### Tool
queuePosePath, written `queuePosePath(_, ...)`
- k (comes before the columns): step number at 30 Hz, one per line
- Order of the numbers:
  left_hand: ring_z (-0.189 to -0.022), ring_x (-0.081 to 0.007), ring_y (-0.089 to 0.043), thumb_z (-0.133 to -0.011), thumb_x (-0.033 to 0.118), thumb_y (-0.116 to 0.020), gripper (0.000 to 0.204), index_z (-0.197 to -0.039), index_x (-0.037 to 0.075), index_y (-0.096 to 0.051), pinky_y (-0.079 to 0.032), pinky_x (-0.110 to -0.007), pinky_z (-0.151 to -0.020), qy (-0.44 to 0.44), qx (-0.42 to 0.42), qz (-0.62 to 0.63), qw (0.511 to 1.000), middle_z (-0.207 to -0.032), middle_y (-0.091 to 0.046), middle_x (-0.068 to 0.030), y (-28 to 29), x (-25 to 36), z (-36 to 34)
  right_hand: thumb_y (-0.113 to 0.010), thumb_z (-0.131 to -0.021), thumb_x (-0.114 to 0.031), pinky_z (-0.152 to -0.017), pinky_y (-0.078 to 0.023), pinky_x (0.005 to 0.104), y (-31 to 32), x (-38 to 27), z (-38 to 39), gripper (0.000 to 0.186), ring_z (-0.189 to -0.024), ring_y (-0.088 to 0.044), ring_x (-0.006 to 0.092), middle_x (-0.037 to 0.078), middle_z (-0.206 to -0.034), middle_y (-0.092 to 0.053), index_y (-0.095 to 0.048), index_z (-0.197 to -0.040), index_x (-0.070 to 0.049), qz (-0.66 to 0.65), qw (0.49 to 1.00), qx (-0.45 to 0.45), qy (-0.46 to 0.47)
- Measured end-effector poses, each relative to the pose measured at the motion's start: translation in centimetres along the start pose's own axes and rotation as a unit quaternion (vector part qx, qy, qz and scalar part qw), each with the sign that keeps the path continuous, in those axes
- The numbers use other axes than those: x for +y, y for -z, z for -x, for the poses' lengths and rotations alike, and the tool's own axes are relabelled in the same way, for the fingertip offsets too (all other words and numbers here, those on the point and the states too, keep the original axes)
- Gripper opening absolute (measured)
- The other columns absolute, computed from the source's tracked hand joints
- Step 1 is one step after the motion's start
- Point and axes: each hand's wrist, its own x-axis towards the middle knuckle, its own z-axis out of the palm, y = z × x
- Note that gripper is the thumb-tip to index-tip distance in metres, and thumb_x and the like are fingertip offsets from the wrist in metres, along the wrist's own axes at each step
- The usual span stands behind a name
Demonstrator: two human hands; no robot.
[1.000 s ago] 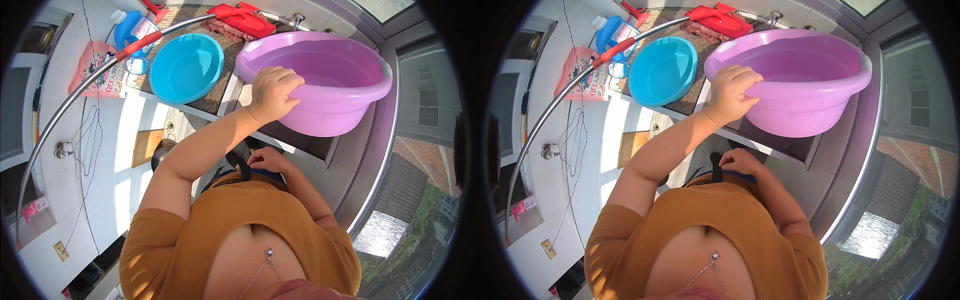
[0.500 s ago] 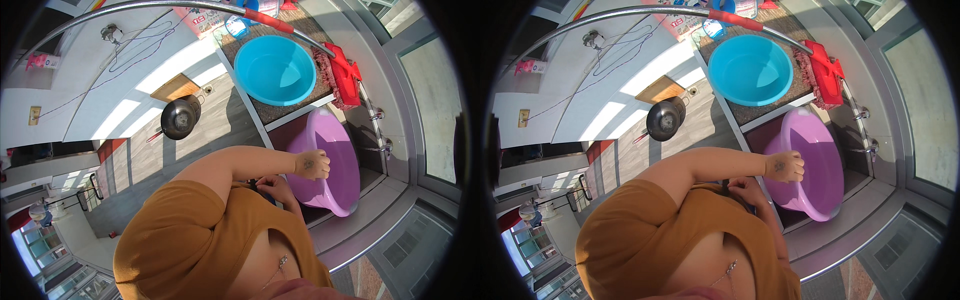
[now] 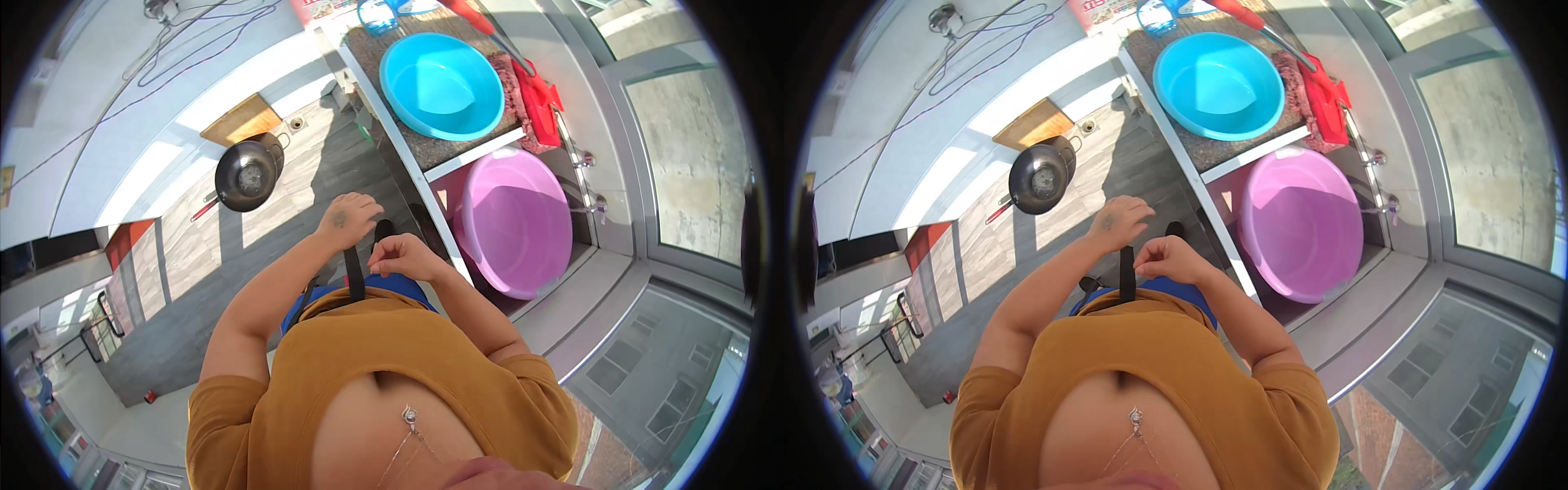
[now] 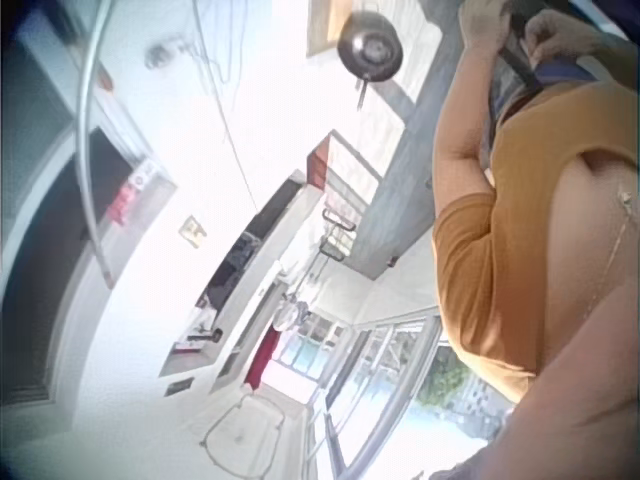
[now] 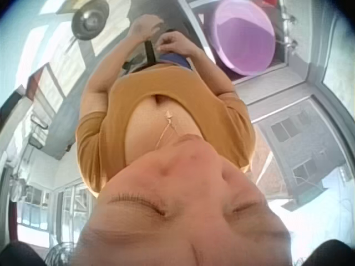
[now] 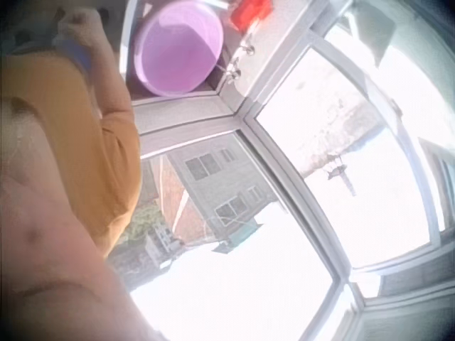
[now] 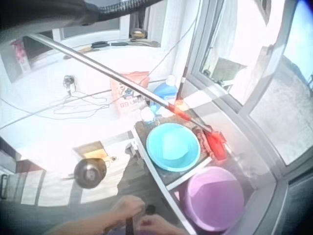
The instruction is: The person walks through the house to a balcony, picks up a washbasin, and returns to a bedroom to work on a stand fan. They remove the front grill by hand, inspect a white plastic ring, and place the grill and ring on the bed.
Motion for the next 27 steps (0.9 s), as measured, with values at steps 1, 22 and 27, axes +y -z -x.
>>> queuePosePath(1, -0.087, -0.0233, -0.054, -0.071, 0.015, -0.059, 0.021, -0.091, 0.01, -0.059, -0.04, -0.035, -0.078, 0.132, -0.022, 0.075, 0.988, -0.091, -0.056, -0.0064, 1.0, -1.1, 3.7, -0.061, -0.074, -0.001, -0.058, -0.044, 0.0205, -1.4, 0.0, -1.5, 0.006, -0.063, -0.054, 0.0074, 0.004, -0.071, -0.059, -0.059, -0.078, 0.002, 0.007, 1.0, 0.02, 0.014)
queuePosePath(22, -0.066, -0.0148, -0.046, -0.085, 0.018, -0.048, 0.014, -0.085, 0.005, -0.053, -0.04, -0.028, -0.061, 0.551, 0.191, 0.691, 0.428, -0.075, -0.05, -0.0035, -0.5, -2.0, 10.6, -0.062, -0.07, -0.035, -0.091, -0.037, 0.04, 33.7, 1.2, 17.9, 0.058, -0.11, -0.042, 0.0337, 0.017, -0.119, -0.044, -0.046, -0.113, 0.0, 0.374, 0.391, 0.839, -0.056)
queuePosePath(27, -0.066, -0.0159, -0.047, -0.076, 0.002, -0.048, 0.012, -0.087, 0.001, -0.053, -0.041, -0.029, -0.061, 0.628, 0.205, 0.624, 0.418, -0.076, -0.049, -0.0049, -0.5, -1.3, 11.9, -0.067, -0.061, -0.038, -0.086, -0.039, 0.0345, 46.4, 7.8, 28.8, 0.075, -0.103, -0.051, 0.0293, 0.024, -0.111, -0.052, -0.045, -0.11, 0.013, 0.107, 0.514, 0.84, -0.134)
